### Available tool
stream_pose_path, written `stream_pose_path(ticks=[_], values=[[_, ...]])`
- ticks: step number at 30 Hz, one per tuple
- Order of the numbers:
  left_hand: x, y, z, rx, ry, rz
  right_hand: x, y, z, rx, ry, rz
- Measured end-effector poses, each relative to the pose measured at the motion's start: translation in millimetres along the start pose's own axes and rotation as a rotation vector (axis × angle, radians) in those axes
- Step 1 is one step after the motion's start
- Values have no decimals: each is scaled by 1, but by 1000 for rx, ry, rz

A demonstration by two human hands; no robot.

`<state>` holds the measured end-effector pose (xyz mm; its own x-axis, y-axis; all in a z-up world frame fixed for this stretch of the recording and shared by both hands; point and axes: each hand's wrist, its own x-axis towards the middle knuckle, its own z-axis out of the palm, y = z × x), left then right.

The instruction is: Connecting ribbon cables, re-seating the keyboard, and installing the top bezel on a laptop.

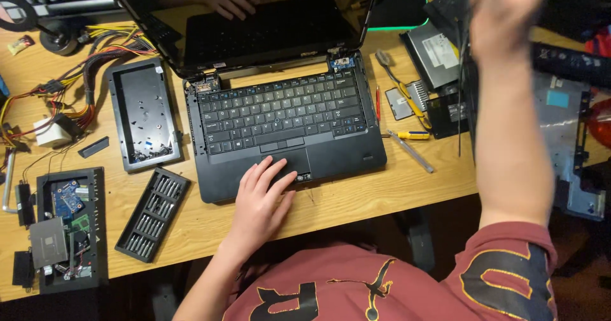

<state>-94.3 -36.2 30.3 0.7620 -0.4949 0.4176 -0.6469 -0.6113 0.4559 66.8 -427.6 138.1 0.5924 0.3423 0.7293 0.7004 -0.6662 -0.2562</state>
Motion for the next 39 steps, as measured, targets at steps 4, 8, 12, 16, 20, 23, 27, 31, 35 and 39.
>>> stream_pose_path(ticks=[4, 8, 12, 16, 20, 23, 27, 31, 35, 39], values=[[-3, -14, -17, -398, -5, -208, 4, -67, 22, 85, 20, -61], [0, -34, -25, -779, 31, -457, -14, -120, 75, 242, -252, -135], [18, -34, -36, -1174, -37, -642, -25, -152, 104, 273, -419, -265], [22, -47, -40, -1208, 15, -676, -19, -158, 106, 192, -417, -270], [18, -63, -65, -1150, 89, -736, -13, -143, 73, 33, -262, -211], [9, -78, -82, -1117, 206, -649, -33, -128, 51, -236, -25, -111], [14, -84, -95, -1066, 268, -659, -80, -83, 51, -24, 133, 304], [39, -95, -110, -1027, 244, -677, -104, -33, 55, 512, 8, 877], [61, -144, -97, -1053, 222, -518, -89, 0, 63, 722, -12, 807], [76, -196, -73, -751, 171, -544, -88, 32, 84, 825, -71, 775]])
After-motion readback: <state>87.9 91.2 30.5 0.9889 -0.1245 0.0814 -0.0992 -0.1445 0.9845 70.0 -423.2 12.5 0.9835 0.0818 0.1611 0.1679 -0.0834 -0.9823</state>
